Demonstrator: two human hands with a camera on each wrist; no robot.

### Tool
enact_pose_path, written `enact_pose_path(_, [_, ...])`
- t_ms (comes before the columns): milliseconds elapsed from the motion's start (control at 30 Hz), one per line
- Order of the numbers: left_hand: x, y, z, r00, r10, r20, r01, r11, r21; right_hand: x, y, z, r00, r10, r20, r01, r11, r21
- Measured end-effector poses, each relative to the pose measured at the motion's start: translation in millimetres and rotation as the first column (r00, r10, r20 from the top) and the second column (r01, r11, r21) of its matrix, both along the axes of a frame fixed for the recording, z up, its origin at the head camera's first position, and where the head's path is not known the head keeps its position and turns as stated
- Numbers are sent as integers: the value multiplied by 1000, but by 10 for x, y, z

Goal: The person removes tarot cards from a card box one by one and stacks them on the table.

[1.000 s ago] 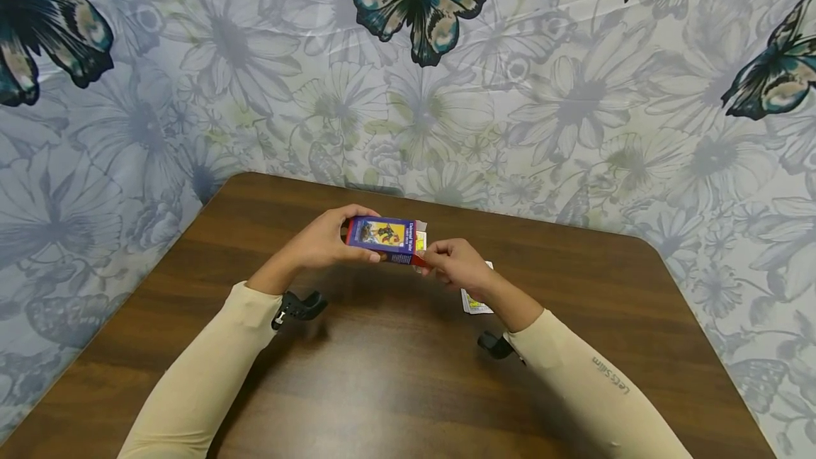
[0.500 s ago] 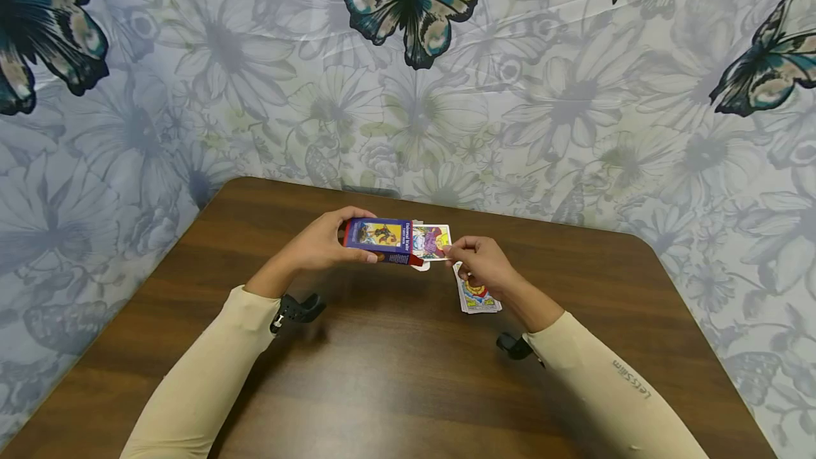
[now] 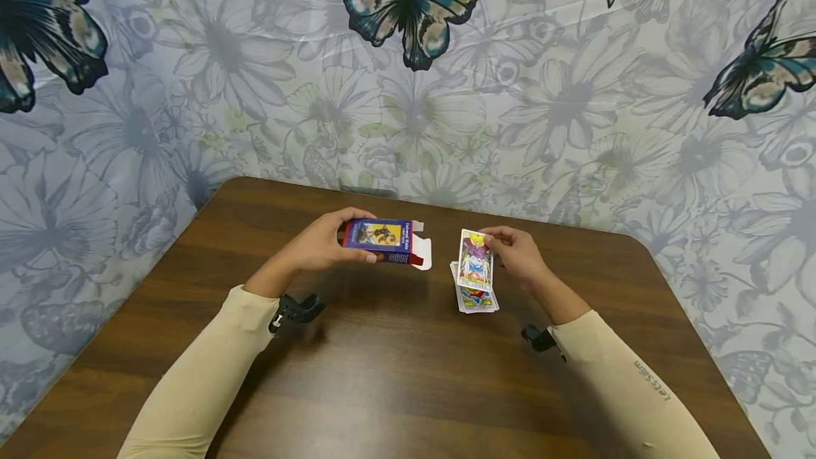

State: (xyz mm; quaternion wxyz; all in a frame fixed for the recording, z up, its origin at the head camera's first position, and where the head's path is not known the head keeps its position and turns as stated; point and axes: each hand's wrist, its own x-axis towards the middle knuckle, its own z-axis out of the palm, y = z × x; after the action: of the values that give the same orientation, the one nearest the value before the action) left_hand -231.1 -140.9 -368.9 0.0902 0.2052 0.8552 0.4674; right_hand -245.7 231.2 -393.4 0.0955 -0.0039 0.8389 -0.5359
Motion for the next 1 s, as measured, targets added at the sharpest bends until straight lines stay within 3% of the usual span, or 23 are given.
enact_pose_path(67, [-4,6,-8,1000,-4,2,4,1000,0,-33,67,-86,998,44,-53,-36,990,137])
enact_pose_path(200, [-21,34,-48,1000,-26,-1,26,1000,-2,-74,147,-263,988,105,-112,-63,941,333])
enact_pose_path(367, [-58,87,-94,997,-73,19,74,997,-37,-48,123,-378,987,114,-111,-50,887,459])
enact_pose_path(467, [-81,91,-132,993,-107,46,110,991,-70,-44,60,-378,985,113,-128,-23,828,560])
enact_pose_path(667, [-185,127,-344,986,-149,70,156,981,-114,-1,-3,-373,985,104,-139,19,731,682])
enact_pose_path(767, [-252,163,-510,989,-140,47,147,973,-177,47,-12,-351,979,118,-166,32,717,697])
enact_pose_path(867, [-310,187,-661,994,-103,28,107,964,-244,86,-54,-258,967,143,-210,39,734,678])
enact_pose_path(933, [-331,192,-732,997,-80,19,82,960,-269,129,-94,-160,954,166,-249,45,743,668])
enact_pose_path(1000, [-309,168,-769,998,-60,7,59,951,-303,186,-136,-63,937,203,-284,49,729,683])
